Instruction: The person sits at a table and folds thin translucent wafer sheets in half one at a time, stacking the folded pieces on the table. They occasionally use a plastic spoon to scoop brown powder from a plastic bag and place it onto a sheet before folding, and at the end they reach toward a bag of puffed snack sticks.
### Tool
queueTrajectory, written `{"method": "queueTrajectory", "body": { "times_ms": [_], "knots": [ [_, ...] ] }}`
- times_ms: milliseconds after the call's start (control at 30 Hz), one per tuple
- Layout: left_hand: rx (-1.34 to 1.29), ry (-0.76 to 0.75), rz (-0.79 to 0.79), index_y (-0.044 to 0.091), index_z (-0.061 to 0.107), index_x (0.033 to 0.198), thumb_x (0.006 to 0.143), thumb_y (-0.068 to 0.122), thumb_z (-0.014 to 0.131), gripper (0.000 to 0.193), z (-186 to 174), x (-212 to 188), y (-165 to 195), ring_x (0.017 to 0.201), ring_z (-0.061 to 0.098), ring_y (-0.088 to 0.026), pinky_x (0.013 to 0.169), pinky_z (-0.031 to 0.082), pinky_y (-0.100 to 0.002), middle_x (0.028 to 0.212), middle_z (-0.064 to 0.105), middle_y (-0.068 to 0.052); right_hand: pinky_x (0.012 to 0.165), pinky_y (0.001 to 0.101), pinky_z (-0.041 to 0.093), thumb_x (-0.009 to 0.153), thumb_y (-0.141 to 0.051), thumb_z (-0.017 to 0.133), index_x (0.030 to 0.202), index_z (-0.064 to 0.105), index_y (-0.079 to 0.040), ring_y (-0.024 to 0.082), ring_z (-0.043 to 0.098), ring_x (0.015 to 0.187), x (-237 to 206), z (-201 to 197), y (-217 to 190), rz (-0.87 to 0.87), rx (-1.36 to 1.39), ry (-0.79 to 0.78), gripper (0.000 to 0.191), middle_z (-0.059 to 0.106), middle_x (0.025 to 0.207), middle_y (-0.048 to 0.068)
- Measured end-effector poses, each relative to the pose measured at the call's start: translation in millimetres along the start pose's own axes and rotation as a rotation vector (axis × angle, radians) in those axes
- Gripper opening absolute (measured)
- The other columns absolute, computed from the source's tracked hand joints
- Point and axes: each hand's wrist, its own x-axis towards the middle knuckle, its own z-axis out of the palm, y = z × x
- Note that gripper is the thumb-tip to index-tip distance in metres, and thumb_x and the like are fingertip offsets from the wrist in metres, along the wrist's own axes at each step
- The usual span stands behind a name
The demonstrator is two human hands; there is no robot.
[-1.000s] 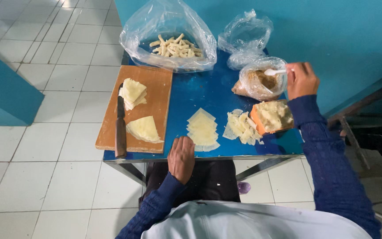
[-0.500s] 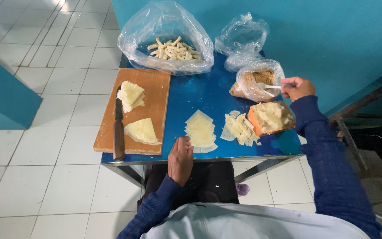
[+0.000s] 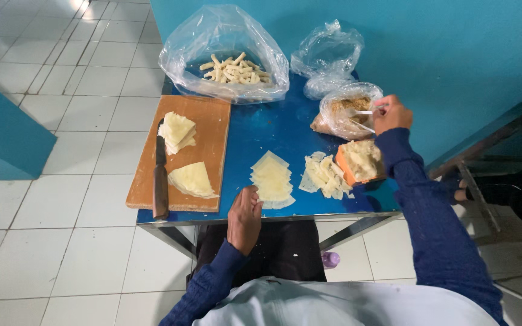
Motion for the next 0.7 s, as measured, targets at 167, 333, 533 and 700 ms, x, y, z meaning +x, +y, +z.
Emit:
{"method": "queueTrajectory", "body": {
  "times_ms": [167,333,533,700],
  "knots": [
    [0.014,-0.009,0.000,0.002,0.058,0.119,0.085,-0.005,0.070,0.036,-2.6,0.2,0.7,0.080,0.068,-0.030,0.069,0.055,-0.038,0.093,0.064,-0.015,0.056,0.0311,0.055,0.088,-0.003,0.074,0.101,0.069,-0.004,0.017,0.072,0.068,10.6,4.3,-5.9,0.472,0.407,-0.116,0.015,0.075,0.083,0.011],
    [0.001,-0.011,0.021,0.002,0.057,0.117,0.085,-0.005,0.071,0.036,-2.7,1.6,0.6,0.080,0.068,-0.030,0.069,0.055,-0.038,0.093,0.064,-0.016,0.054,0.0297,0.056,0.086,-0.002,0.078,0.099,0.069,-0.002,0.016,0.072,0.065,11.0,-4.6,-4.5,0.449,0.348,-0.015,0.015,0.073,0.080,0.011],
    [-0.007,-0.003,0.053,0.002,0.056,0.117,0.085,-0.005,0.070,0.036,-3.6,0.5,0.9,0.079,0.068,-0.029,0.068,0.055,-0.037,0.093,0.063,-0.015,0.058,0.0373,0.056,0.081,0.002,0.082,0.092,0.070,-0.003,0.023,0.072,0.064,13.2,7.0,-26.0,0.021,-0.034,0.127,0.017,0.075,0.076,0.013],
    [0.003,0.008,0.052,0.003,0.057,0.118,0.085,-0.007,0.069,0.037,-4.1,0.2,1.3,0.077,0.067,-0.028,0.068,0.055,-0.037,0.091,0.064,-0.014,0.055,0.0317,0.058,0.083,0.002,0.077,0.099,0.068,-0.001,0.016,0.073,0.066,19.6,6.1,-26.3,0.533,0.410,-0.013,0.018,0.073,0.080,0.011]
  ]
}}
